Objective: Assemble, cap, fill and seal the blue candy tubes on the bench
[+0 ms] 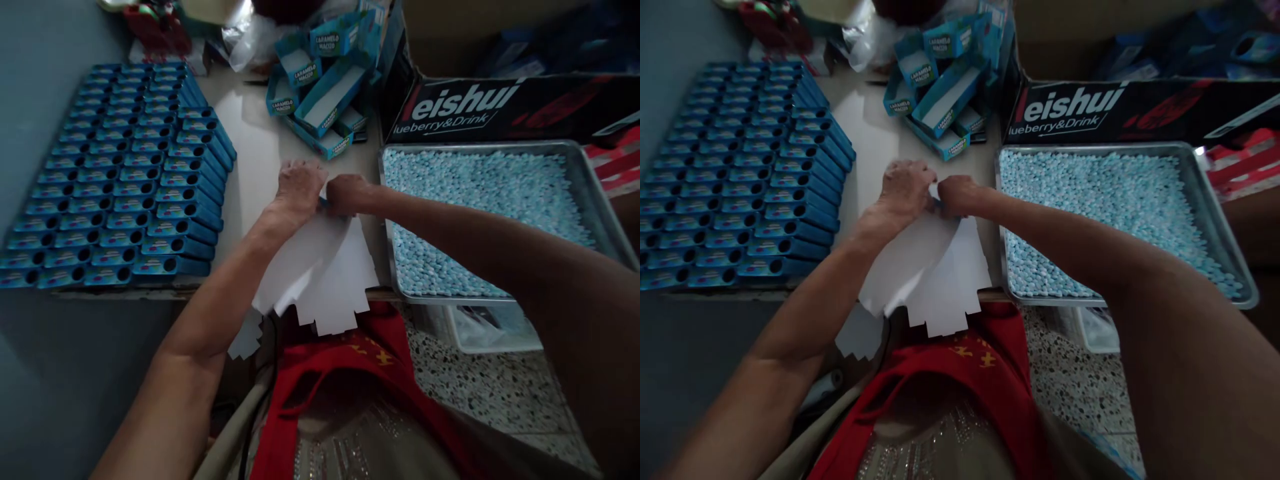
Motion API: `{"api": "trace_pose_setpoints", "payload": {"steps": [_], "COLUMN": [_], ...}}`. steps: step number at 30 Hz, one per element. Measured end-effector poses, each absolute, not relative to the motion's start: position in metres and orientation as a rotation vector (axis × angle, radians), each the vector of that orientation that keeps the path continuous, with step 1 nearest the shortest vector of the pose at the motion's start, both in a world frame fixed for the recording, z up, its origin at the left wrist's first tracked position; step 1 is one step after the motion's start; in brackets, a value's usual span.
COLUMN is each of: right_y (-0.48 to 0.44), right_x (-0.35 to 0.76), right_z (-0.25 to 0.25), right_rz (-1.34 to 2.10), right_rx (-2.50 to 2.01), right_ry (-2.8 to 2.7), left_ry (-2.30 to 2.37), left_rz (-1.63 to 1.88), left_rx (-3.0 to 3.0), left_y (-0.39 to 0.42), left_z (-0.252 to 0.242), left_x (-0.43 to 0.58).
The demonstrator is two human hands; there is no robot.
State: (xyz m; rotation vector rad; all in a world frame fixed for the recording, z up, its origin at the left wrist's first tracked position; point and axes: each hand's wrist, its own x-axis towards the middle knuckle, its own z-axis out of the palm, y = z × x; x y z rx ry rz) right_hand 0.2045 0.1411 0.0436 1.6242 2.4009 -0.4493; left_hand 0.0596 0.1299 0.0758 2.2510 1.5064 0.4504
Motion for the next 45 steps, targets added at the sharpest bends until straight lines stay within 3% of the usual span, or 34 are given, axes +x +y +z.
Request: {"api": "trace_pose_setpoints", "payload": {"steps": [4, 10, 13, 16, 20, 22, 25, 28, 37, 45], "right_y": [0.118, 0.075, 0.072, 0.068, 0.039, 0.017, -0.011, -0.024, -0.023, -0.010], "right_x": [0.236, 0.249, 0.252, 0.259, 0.262, 0.255, 0.240, 0.229, 0.222, 0.211], "right_z": [0.055, 0.049, 0.048, 0.055, 0.059, 0.050, 0.026, 0.006, -0.001, 0.021], "right_rz": [-0.566, -0.870, -0.888, -0.810, -0.304, -0.156, -0.198, -0.128, -0.053, -0.364], "right_rx": [1.746, 1.802, 1.751, 1.688, 2.012, 1.861, 1.453, 1.487, 1.507, 1.469], "right_ry": [2.061, 1.931, 1.948, 2.023, 2.348, 2.659, 2.862, 2.876, 2.856, 2.638], "left_ry": [1.389, 1.524, 1.584, 1.443, 1.228, 1.293, 1.516, 1.569, 1.634, 1.464], "left_rz": [0.462, 0.457, 0.520, 0.290, 0.072, 0.101, 0.290, 0.419, -0.092, -0.042], "left_rx": [2.262, 2.018, 1.974, 1.871, 1.682, 1.714, 1.954, 2.275, 2.629, 2.676], "left_y": [0.054, -0.057, -0.039, 0.015, 0.071, 0.073, 0.046, 0.007, -0.025, -0.015], "left_z": [0.109, 0.061, 0.045, 0.038, 0.029, 0.026, 0.026, 0.024, 0.005, 0.006], "left_x": [0.035, 0.016, 0.015, 0.008, 0.002, 0.004, 0.006, 0.004, 0.009, -0.004]}}
